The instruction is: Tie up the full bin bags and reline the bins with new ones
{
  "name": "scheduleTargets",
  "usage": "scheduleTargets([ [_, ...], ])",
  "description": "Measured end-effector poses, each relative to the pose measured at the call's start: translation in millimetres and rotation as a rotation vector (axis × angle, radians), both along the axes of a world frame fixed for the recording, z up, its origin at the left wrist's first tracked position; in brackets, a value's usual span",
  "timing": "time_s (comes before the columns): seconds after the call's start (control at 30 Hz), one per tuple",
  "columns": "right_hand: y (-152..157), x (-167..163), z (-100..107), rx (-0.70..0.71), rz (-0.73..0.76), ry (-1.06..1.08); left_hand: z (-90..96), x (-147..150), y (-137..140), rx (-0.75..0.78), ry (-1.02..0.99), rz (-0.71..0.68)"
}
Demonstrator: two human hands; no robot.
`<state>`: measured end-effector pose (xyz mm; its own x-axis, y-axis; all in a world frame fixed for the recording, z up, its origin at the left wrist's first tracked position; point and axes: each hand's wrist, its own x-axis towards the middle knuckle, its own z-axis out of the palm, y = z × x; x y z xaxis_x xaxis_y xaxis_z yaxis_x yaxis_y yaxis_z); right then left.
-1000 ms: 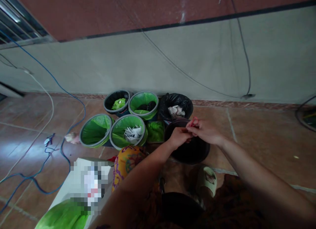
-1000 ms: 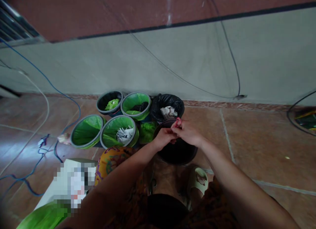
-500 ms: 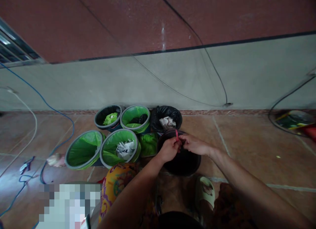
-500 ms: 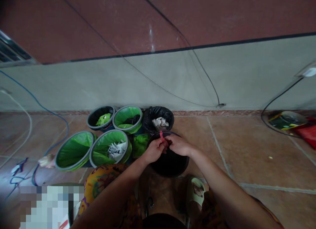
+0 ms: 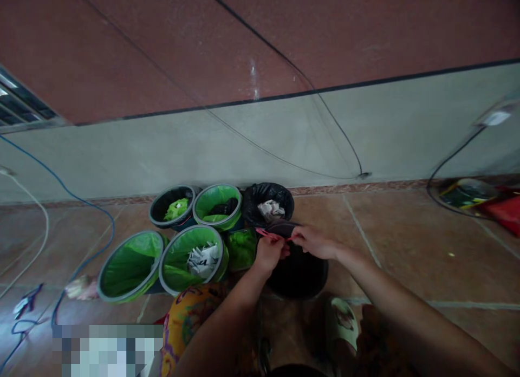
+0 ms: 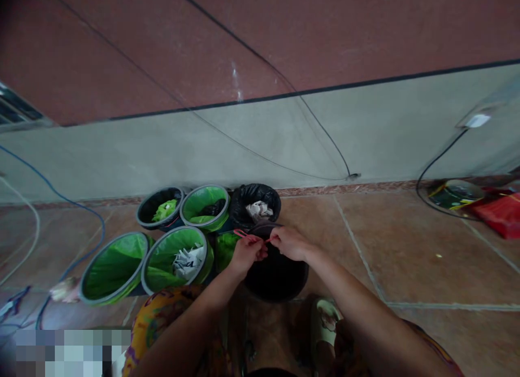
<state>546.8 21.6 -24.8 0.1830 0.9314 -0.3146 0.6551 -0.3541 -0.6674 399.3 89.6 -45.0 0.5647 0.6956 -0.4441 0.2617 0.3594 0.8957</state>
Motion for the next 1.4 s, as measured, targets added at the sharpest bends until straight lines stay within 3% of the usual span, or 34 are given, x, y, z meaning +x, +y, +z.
scheduleTargets([
  [0.13, -3.1, -1.5, 6.9, -0.053, -0.017, 0.111, 8.3, -3.2, 2.2, -0.164, -0.048, 0.11],
  [0.3, -7.1, -3.4, 15.6, -0.092, 0.081, 0.115, 4.2, -4.2, 3.5, -0.2, -0.086, 0.163],
  [0.4, -7.5, -2.2, 15.1, -0.124, 0.101, 0.076, -4.8, -2.7, 4.4, -0.074, -0.098, 0.178],
  [0.5, -6.2, 2.2, 8.0, -0.084, 0.081, -0.112, -13.2, -1.9, 6.7, 0.135, -0.107, 0.119],
  [0.67, -2.3, 6.3, -3.9, 0.017, -0.094, -0.287, -15.5, -3.1, 9.2, 0.414, -0.011, -0.047],
  [0.8, 2.5, -1.5, -9.1, 0.158, -0.071, -0.154, -10.8, -2.5, 5.5, 0.545, 0.012, -0.086],
  [0.93, 6.3, -11.2, -18.4, 0.111, 0.015, 0.094, -7.4, -1.2, 0.4, 0.646, -0.008, -0.02],
  [1.07, 7.7, -14.2, -24.5, 0.112, 0.001, 0.225, -6.5, -1.6, -3.3, 0.663, 0.0, 0.053],
  [1.2, 7.9, -14.8, -18.2, 0.073, -0.026, 0.284, -5.6, -2.2, -5.7, 0.644, 0.012, 0.089],
  [1.4, 5.3, -18.3, -10.3, -0.03, -0.123, 0.286, -5.0, -2.3, -3.4, 0.518, 0.006, 0.047],
])
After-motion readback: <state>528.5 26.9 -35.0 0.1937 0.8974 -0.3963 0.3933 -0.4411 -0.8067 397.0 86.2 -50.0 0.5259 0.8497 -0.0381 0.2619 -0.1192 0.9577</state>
